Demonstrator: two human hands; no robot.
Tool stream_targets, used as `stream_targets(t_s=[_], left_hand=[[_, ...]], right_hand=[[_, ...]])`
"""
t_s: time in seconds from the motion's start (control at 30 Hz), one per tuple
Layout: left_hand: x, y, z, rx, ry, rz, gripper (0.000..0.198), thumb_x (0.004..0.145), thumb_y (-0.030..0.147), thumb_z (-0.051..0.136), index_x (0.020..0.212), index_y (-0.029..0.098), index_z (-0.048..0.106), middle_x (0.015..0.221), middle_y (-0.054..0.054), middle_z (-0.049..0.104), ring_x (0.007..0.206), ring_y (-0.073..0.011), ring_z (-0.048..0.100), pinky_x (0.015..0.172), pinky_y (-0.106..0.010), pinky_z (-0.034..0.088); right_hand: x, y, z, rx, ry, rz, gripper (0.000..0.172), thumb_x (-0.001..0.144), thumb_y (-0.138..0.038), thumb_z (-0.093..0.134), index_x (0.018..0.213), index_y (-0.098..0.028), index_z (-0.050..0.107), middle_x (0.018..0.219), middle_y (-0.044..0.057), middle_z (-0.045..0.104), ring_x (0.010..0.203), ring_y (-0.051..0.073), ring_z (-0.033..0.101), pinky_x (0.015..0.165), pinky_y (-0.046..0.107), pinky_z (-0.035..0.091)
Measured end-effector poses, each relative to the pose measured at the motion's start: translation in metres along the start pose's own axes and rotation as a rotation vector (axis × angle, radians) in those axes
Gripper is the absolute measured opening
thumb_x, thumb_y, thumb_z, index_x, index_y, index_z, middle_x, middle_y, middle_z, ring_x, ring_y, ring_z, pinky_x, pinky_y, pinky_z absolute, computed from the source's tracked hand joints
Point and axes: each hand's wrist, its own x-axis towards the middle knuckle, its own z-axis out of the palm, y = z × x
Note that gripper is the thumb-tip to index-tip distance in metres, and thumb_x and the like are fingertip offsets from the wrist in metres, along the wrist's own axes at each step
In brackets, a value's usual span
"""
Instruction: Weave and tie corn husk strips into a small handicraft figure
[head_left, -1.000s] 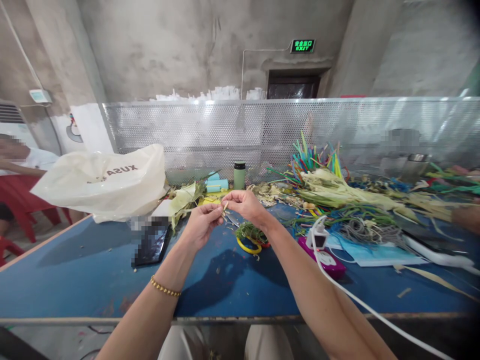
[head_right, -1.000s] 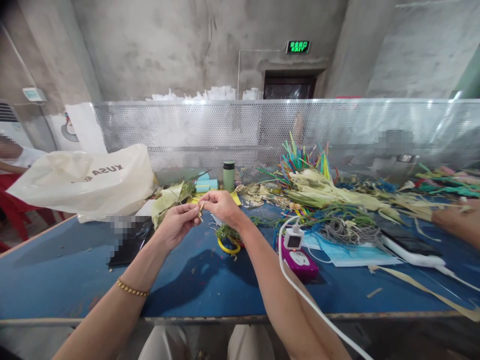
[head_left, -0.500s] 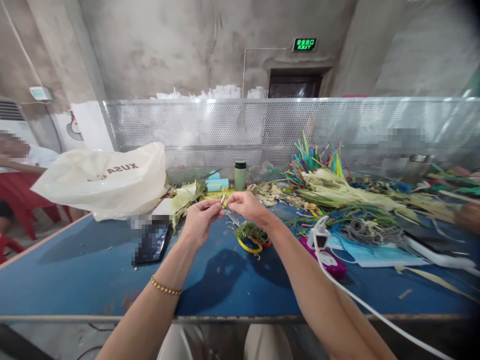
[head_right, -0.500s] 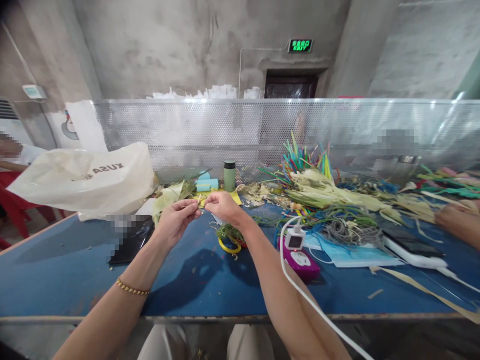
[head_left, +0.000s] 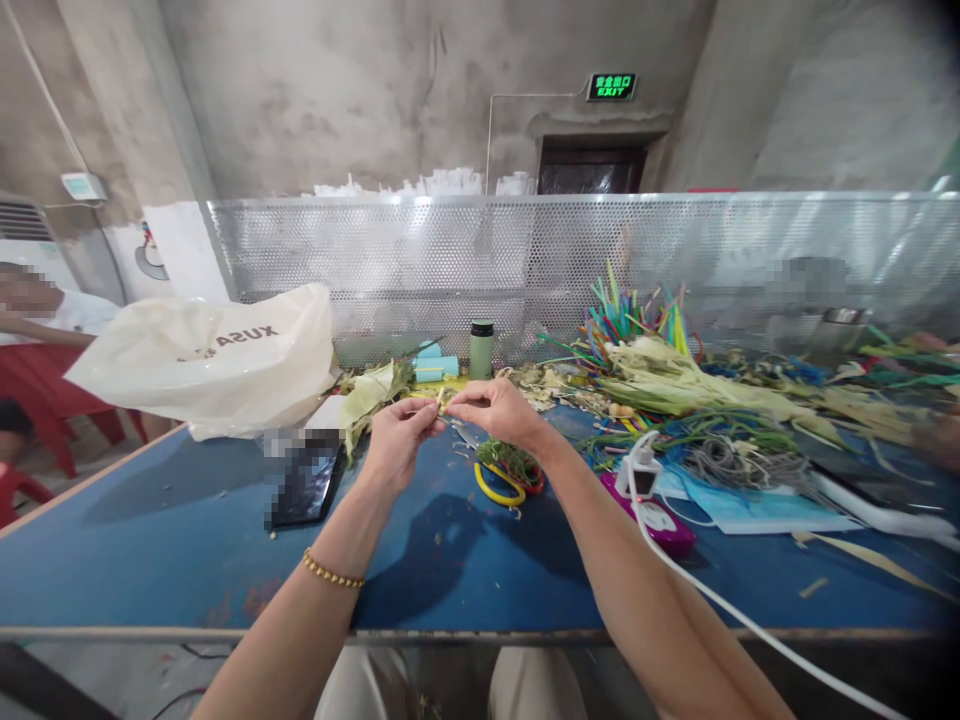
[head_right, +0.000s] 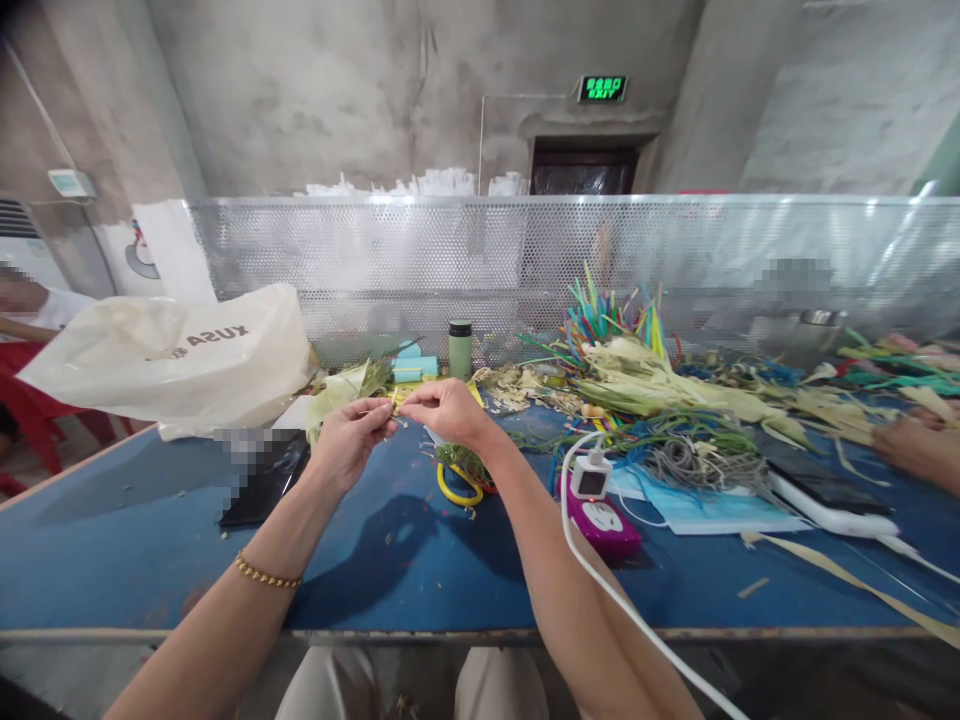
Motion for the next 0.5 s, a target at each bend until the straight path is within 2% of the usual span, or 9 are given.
stream_targets(t_s=[0.1, 0.17, 0.37, 0.5], left_hand=[[0.0, -0.001, 0.0, 0.001, 0.005, -0.001, 0.029, 0.056, 0.026, 0.082, 0.074, 0.008, 0.068, 0.061, -0.001, 0.062, 0.053, -0.0087, 0.056, 0.057, -0.023, 0.044], [0.0, 0.0, 0.001, 0.003, 0.008, 0.001, 0.029, 0.055, 0.026, 0.082, 0.073, 0.008, 0.068, 0.061, -0.001, 0.062, 0.052, -0.0086, 0.056, 0.056, -0.023, 0.043], [0.0, 0.001, 0.002, 0.012, 0.02, -0.004, 0.028, 0.054, 0.025, 0.081, 0.071, 0.008, 0.066, 0.061, 0.0, 0.062, 0.05, -0.0083, 0.055, 0.054, -0.022, 0.042], [0.001, -0.001, 0.001, 0.05, 0.029, 0.022, 0.027, 0.055, 0.025, 0.079, 0.071, 0.009, 0.066, 0.058, 0.0, 0.061, 0.049, -0.008, 0.054, 0.053, -0.022, 0.04]], right_hand=[[0.002, 0.003, 0.002, -0.224, -0.002, -0.058, 0.014, 0.077, -0.025, 0.067, 0.078, -0.015, 0.077, 0.064, 0.0, 0.057, 0.059, 0.01, 0.045, 0.056, 0.024, 0.03], [0.002, 0.005, 0.004, -0.293, -0.02, -0.068, 0.013, 0.077, -0.022, 0.068, 0.081, -0.016, 0.078, 0.062, -0.001, 0.056, 0.058, 0.009, 0.044, 0.056, 0.023, 0.029], [0.003, 0.01, 0.011, -0.257, -0.01, 0.0, 0.018, 0.078, -0.018, 0.066, 0.092, -0.017, 0.077, 0.058, -0.003, 0.053, 0.054, 0.008, 0.043, 0.055, 0.022, 0.029], [0.003, 0.01, 0.012, -0.268, 0.001, -0.052, 0.012, 0.078, -0.019, 0.065, 0.081, -0.016, 0.076, 0.057, -0.003, 0.053, 0.056, 0.009, 0.044, 0.056, 0.022, 0.029]])
